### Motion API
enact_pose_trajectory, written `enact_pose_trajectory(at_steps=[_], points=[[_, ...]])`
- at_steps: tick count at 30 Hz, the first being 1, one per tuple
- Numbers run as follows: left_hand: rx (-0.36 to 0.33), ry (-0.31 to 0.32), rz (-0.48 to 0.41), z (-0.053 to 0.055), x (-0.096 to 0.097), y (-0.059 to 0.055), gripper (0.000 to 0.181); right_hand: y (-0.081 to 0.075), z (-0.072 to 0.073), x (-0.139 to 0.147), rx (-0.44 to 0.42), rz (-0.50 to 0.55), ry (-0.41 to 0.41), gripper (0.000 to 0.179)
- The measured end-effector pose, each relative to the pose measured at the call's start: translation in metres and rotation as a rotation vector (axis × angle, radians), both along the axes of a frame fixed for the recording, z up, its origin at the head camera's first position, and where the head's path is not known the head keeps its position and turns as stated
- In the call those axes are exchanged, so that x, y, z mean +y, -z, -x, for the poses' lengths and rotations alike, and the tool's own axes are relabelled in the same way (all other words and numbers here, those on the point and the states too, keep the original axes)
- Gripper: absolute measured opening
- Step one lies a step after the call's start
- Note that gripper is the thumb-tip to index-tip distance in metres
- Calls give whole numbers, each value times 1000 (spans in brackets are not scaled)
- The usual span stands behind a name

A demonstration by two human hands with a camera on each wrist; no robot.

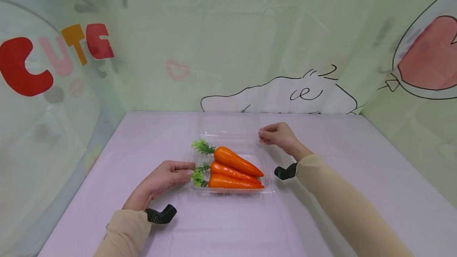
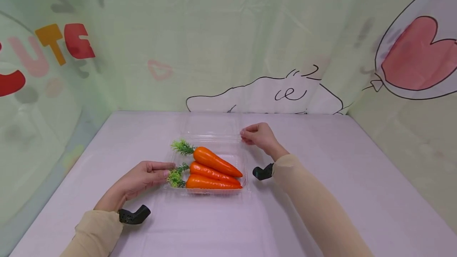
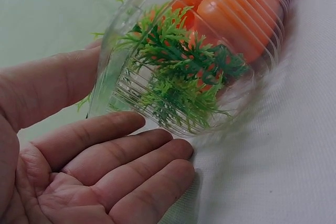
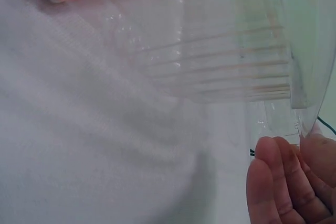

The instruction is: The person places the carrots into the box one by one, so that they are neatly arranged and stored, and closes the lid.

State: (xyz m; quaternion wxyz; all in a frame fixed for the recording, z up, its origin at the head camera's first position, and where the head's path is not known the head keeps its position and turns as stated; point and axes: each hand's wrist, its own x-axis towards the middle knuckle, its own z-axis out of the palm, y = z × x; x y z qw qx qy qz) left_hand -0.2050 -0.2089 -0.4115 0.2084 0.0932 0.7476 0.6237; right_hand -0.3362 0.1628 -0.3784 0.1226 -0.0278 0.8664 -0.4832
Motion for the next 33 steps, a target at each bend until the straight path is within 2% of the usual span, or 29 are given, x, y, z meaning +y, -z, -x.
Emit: enact_pose_trajectory(at_steps=[11, 24, 33], points=[[5, -11, 25, -1, 0, -1, 55, -1, -5, 0, 101, 4, 6, 37], [5, -4, 24, 0, 0, 0, 55, -4, -9, 2, 138, -3, 41, 29], [-2, -9, 18, -1, 1, -1, 55, -6, -14, 7, 217, -46, -16, 25]])
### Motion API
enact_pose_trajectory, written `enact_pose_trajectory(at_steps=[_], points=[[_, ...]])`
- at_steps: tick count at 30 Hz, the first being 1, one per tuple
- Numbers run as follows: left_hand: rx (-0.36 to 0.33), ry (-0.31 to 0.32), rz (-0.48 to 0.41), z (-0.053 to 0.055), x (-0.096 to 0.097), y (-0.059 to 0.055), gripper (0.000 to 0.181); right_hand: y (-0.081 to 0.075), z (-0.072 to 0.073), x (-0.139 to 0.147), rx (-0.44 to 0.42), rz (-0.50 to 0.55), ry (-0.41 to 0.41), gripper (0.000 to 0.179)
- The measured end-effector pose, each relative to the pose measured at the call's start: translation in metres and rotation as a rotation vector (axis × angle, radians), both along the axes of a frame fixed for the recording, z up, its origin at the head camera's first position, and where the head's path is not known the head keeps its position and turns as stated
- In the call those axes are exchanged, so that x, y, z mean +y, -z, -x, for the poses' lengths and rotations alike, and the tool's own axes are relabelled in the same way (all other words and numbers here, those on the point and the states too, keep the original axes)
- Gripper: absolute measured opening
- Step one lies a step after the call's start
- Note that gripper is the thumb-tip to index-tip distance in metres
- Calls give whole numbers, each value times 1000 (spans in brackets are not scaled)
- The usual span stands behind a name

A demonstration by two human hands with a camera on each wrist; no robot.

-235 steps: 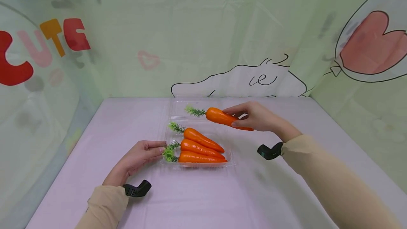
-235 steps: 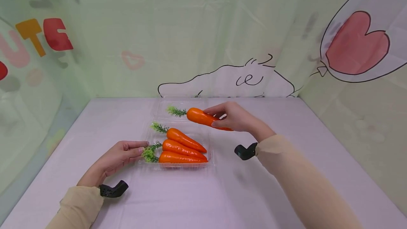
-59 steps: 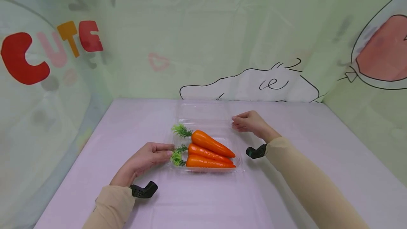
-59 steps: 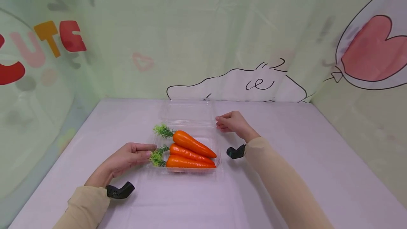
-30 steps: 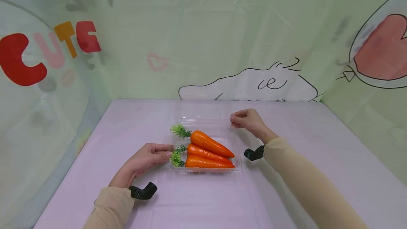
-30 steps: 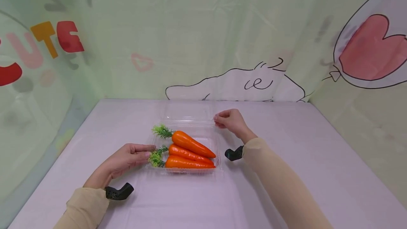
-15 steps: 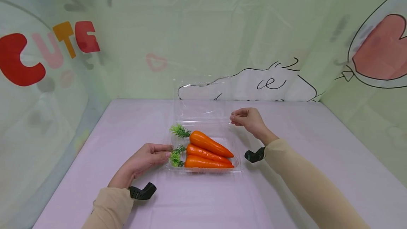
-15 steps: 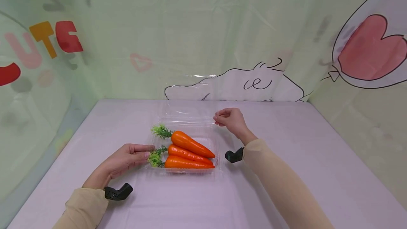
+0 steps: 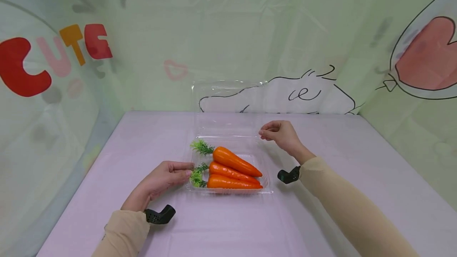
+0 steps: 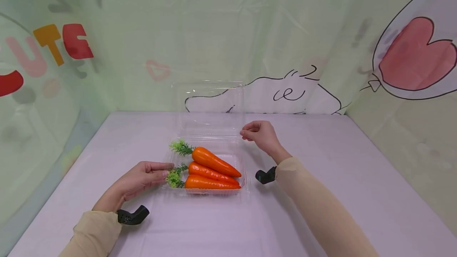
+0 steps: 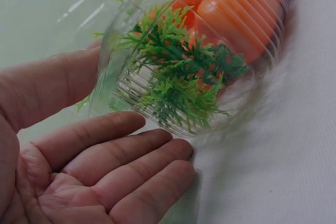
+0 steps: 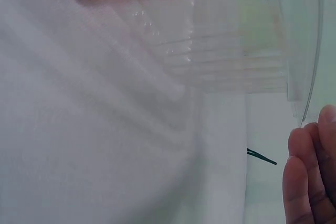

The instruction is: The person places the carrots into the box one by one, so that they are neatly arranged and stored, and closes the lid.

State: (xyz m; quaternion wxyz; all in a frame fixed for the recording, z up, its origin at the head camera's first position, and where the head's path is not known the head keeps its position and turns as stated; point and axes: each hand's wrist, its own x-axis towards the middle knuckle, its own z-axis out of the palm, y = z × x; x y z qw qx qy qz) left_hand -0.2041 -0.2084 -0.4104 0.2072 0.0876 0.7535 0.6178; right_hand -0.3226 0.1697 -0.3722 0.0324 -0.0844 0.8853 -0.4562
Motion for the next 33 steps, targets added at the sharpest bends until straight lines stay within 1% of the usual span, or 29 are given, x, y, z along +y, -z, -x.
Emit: enact_pose_trajectory(at_steps=[9, 15, 20, 23, 26, 29, 33], points=[[4, 7, 3, 0, 0, 0, 55, 0, -3, 7, 35, -29, -45, 21], [-6, 4, -2, -1, 0, -1, 55, 4, -6, 11, 94, -36, -59, 17], [-5, 3, 2, -1, 0, -1, 55, 8, -9, 13, 173, -58, -63, 11], [-3, 3, 7, -1, 1, -1, 56, 10, -11, 13, 226, -52, -78, 8], [-3, 1, 10, -1, 2, -2, 55, 12, -13, 14, 260, -36, -95, 8], [4, -7, 10, -1, 2, -3, 54, 14, -14, 14, 276, -15, -108, 10], [14, -32, -2, -1, 0, -4, 51, 16, -15, 12, 293, 7, -120, 13]])
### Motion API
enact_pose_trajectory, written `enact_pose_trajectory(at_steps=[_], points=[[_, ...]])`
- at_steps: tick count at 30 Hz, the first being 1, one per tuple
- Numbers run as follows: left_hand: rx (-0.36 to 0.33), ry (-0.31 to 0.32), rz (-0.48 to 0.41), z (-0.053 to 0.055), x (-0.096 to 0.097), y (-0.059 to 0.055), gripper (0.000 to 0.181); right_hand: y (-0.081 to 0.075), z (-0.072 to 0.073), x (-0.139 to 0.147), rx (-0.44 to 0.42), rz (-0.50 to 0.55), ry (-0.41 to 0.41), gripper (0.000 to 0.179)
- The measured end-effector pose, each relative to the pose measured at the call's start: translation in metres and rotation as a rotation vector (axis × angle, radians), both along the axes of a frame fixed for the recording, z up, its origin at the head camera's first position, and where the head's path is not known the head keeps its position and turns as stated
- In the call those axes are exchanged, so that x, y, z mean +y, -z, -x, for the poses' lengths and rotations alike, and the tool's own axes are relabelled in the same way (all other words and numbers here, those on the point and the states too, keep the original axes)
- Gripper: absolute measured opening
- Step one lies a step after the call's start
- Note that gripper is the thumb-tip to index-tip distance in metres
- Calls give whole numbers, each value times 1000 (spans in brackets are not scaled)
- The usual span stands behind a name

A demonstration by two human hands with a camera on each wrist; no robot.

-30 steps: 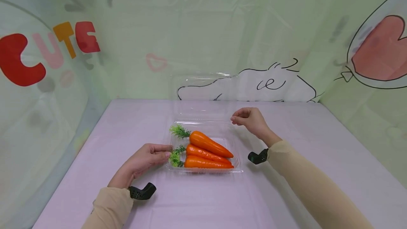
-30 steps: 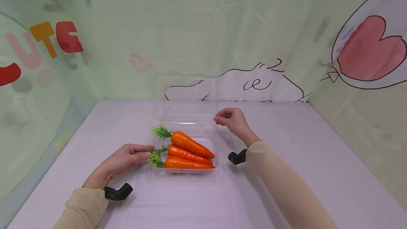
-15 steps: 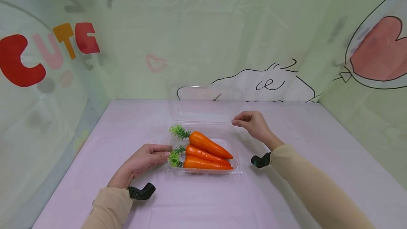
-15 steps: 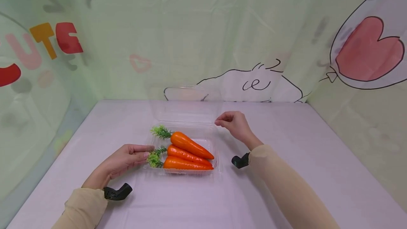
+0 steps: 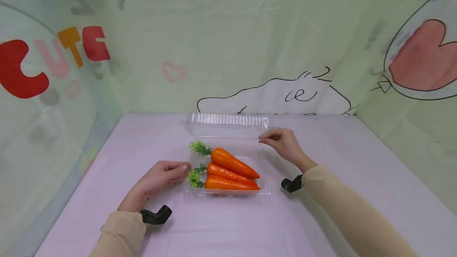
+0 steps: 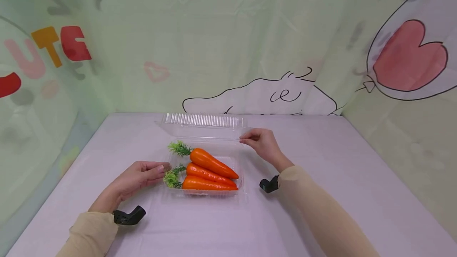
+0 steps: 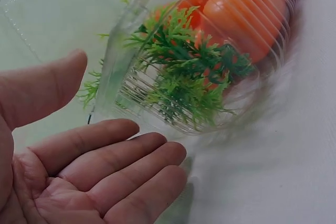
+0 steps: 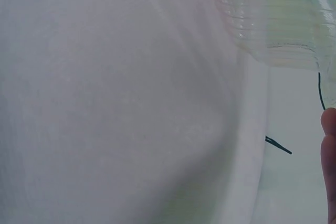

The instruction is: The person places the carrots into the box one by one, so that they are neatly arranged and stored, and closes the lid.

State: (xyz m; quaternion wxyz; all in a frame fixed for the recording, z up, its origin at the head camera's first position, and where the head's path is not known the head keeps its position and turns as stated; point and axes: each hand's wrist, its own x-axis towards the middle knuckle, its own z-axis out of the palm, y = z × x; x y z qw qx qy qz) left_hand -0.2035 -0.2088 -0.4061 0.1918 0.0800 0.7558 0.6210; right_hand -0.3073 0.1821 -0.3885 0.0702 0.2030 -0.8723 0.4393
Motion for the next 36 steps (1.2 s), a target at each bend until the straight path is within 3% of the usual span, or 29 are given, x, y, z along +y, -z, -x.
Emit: enact_pose_trajectory(at_steps=[5, 10, 14, 17, 22, 27, 36], points=[[16, -19, -3, 2, -7, -9, 50, 0, -1, 0, 12, 1, -1, 16], [38, -41, 51, 6, -16, -26, 52, 0, -3, 2, 31, -4, -8, 19], [48, -72, 65, 9, -21, -42, 53, 2, -5, 4, 93, -53, -3, 20], [59, -91, 58, 10, -19, -53, 58, 4, -6, 5, 129, -99, 13, 18], [64, -111, 8, 10, -10, -68, 68, 6, -8, 5, 102, -126, 40, 20], [46, -142, -16, 9, -2, -78, 68, 6, -10, 4, 64, -126, 50, 20], [-17, -153, 28, 6, 5, -86, 50, 4, -10, 3, 93, -131, 27, 11]])
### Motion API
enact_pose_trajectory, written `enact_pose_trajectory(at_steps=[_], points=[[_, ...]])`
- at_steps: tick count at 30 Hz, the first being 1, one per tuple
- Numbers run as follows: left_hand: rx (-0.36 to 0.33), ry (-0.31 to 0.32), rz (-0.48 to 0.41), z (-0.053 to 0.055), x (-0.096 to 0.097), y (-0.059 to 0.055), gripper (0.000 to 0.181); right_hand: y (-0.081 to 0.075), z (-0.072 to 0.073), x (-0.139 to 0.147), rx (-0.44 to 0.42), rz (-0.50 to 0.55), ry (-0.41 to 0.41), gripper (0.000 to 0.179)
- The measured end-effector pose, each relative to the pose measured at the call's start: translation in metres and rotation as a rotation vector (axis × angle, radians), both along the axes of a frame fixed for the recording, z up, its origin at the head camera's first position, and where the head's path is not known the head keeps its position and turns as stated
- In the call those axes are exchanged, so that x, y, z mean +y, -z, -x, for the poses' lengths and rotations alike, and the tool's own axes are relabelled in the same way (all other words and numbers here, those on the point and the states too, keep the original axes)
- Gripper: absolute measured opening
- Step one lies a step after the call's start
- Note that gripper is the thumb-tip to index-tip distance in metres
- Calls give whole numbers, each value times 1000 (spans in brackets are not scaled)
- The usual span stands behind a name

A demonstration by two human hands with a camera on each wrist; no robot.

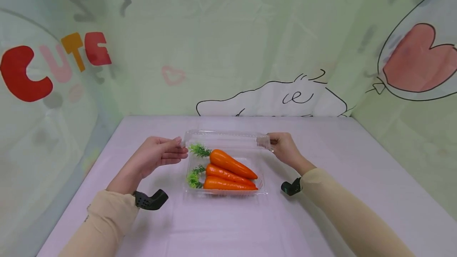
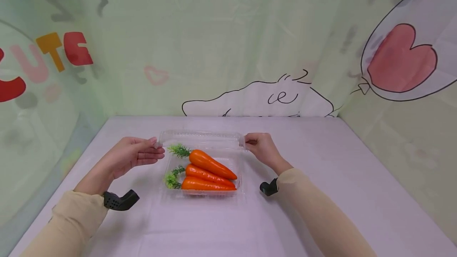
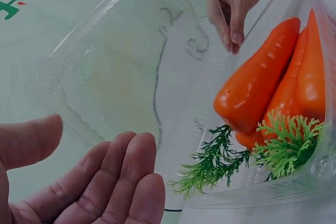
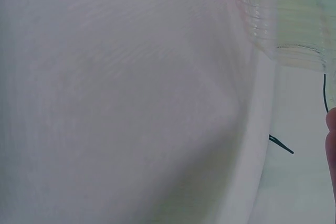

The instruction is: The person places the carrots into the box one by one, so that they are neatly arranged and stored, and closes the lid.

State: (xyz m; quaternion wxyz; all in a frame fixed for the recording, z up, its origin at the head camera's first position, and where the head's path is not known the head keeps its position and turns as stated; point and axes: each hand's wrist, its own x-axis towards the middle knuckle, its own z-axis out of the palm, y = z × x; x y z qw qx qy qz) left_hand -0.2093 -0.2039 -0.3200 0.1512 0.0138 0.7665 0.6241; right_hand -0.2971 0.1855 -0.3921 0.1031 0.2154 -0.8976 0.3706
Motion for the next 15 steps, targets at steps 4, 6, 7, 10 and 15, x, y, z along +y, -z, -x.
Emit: enact_pose_trajectory(at_steps=[4, 6, 7, 10, 15], points=[[-30, 18, -5, -4, 0, 2, 47, -1, 0, 1, 12, -20, -17, 11], [-39, 23, -4, -6, 0, 4, 46, -1, 0, 2, 21, -32, -25, 12], [-44, 24, -4, -7, 0, 4, 45, -2, 0, 2, 22, -42, -24, 13], [-42, 39, 23, -11, 1, 8, 42, -3, -1, 2, 5, -62, -15, 15], [-12, 92, 88, -21, 0, 16, 40, -4, -3, 3, -20, -87, -25, 19]])
